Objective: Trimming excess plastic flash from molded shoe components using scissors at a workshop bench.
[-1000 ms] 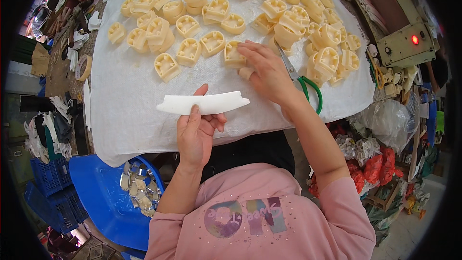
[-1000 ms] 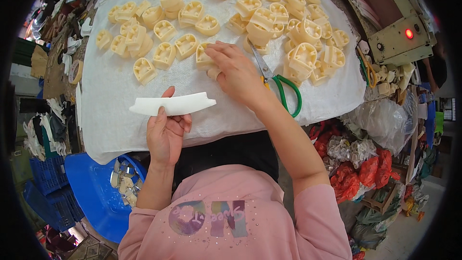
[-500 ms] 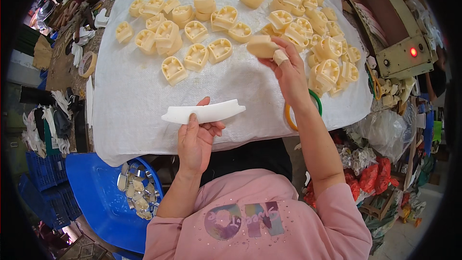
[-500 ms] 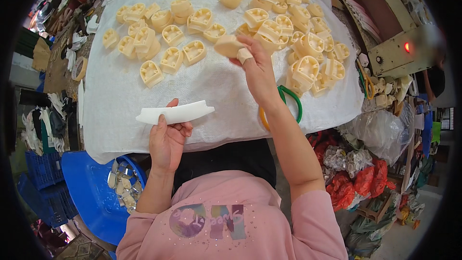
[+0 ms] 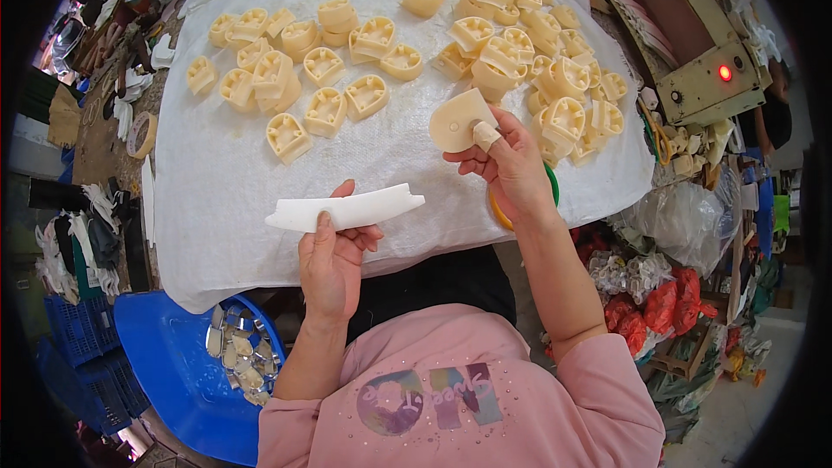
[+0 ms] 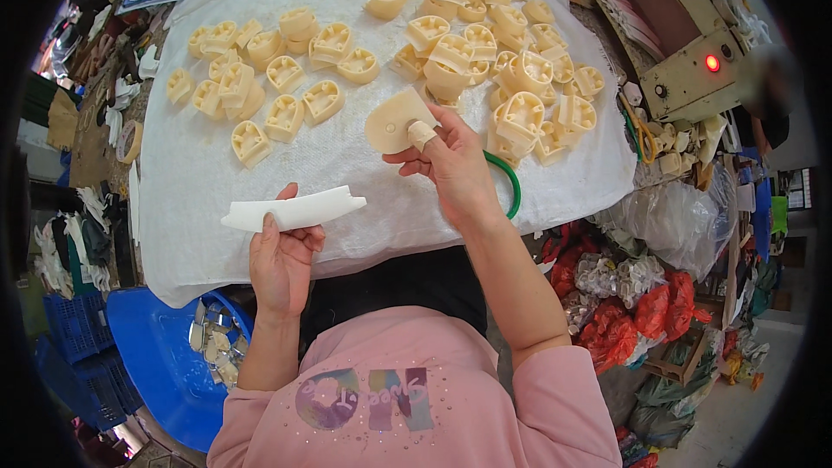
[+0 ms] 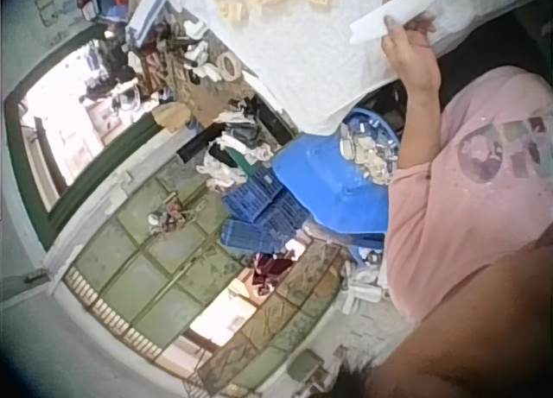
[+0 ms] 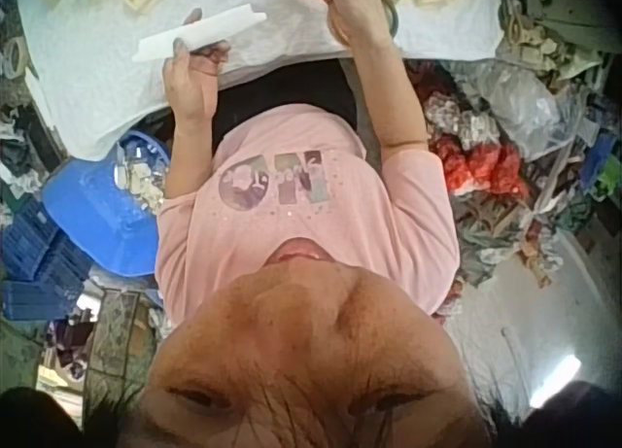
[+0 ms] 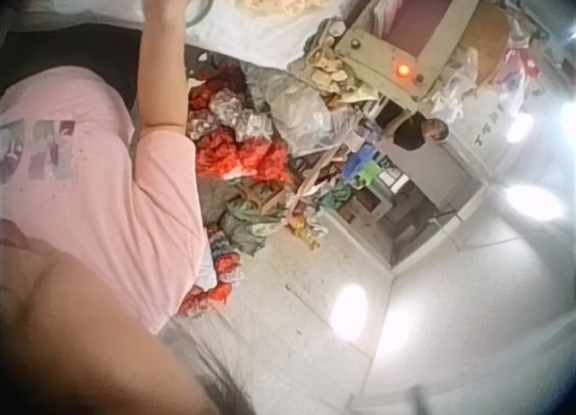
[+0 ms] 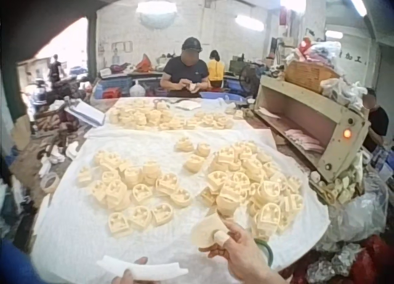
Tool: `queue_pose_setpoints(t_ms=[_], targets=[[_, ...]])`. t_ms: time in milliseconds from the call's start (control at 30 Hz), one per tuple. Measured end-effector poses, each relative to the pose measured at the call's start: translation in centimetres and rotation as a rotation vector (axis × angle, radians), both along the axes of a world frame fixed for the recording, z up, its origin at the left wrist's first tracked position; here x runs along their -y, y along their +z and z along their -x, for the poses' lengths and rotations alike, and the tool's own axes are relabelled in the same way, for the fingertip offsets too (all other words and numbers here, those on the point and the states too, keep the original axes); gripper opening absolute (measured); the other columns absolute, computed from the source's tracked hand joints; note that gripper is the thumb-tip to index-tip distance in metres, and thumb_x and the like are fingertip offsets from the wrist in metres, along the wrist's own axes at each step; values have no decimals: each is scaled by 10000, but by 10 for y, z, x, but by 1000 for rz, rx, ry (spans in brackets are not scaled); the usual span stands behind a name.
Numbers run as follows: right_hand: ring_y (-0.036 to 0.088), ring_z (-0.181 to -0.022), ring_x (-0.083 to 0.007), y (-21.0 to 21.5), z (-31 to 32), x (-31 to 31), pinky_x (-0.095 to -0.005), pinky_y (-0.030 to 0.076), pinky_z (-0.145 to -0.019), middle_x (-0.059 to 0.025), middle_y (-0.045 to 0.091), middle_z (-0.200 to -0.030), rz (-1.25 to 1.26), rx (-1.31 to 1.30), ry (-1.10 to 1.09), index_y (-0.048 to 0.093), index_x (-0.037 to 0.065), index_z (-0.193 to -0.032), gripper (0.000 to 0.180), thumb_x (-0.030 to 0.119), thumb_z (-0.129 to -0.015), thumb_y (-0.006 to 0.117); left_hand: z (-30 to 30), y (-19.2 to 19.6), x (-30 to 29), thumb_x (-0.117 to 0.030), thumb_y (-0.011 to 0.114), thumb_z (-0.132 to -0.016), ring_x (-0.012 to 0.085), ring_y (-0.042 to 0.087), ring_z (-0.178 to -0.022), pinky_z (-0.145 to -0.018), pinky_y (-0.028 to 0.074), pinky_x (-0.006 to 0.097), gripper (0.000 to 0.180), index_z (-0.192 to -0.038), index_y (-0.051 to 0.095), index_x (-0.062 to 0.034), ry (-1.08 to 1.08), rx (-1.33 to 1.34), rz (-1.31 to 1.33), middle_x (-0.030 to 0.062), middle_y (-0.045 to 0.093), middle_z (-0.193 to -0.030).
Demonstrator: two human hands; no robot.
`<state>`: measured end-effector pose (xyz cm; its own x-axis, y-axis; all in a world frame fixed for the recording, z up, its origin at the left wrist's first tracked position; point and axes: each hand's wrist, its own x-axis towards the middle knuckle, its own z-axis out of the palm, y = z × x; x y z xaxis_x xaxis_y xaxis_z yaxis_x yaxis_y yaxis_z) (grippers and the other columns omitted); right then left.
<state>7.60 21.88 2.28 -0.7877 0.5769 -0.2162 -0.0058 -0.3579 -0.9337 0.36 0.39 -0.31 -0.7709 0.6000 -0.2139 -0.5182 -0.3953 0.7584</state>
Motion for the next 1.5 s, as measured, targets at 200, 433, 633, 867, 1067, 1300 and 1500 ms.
queue_pose_setpoints(t_ms=[200, 433, 633, 867, 1067, 1300, 1500], targets=[[638, -827, -157, 0, -4, 5, -254, 505, -668, -95, 625, -1015, 4, 71, 37, 462, 46, -1245, 307, 163, -961, 465, -1, 2, -1, -265, 323, -1006, 157, 544, -773, -649, 443, 285, 450, -1295, 412, 69, 16, -4, 4, 129, 580, -963], [519, -859, -100, -5, 4, 12, -248, 448, -757, -52, 578, -1040, -145, -55, 19, 484, 53, -1250, 340, 101, -914, 507, 1, 1, 2, -254, 325, -1003, 159, 533, -791, -664, 441, 285, 448, -1294, 409, 77, 28, -4, 7, 137, 566, -1014], [521, -872, -141, -17, 46, 0, -278, 456, -780, -67, 530, -1081, -675, 2, -31, 547, 73, -1186, 374, 17, -820, 602, 3, 3, 6, -261, 333, -999, 160, 523, -801, -684, 437, 291, 457, -1290, 414, 82, 49, -8, 20, 138, 565, -1020], [487, -1044, -294, -23, 95, 5, -359, 451, -863, -162, 426, -1265, -1170, -21, 98, 579, 84, -1148, 485, -69, -688, 563, 5, 0, 13, -255, 334, -997, 159, 523, -794, -693, 435, 287, 457, -1281, 420, 93, 86, -2, 27, 140, 567, -1012], [332, -1211, -393, -33, 100, 10, -412, 368, -978, -176, 315, -1401, -1437, 207, 348, 568, 92, -1199, 566, -19, -644, 577, 10, -5, 19, -253, 336, -994, 166, 523, -790, -699, 433, 289, 460, -1281, 418, 98, 89, -1, 22, 134, 577, -980], [402, -1186, -298, -7, 110, 42, -502, 209, -996, -123, 487, -1286, -1720, 56, 306, 624, 114, -1082, 462, 108, -622, 664, 14, -12, 21, -252, 336, -993, 170, 538, -795, -700, 431, 289, 458, -1276, 424, 99, 100, 11, 0, 136, 587, -966], [469, -1099, -243, -28, 140, 41, -453, 218, -991, -99, 604, -1084, -1800, 210, 351, 632, 107, -1009, 411, 120, -602, 687, 14, -14, 22, -248, 338, -994, 172, 540, -797, -709, 433, 293, 453, -1269, 426, 100, 80, 20, -25, 143, 586, -968]])
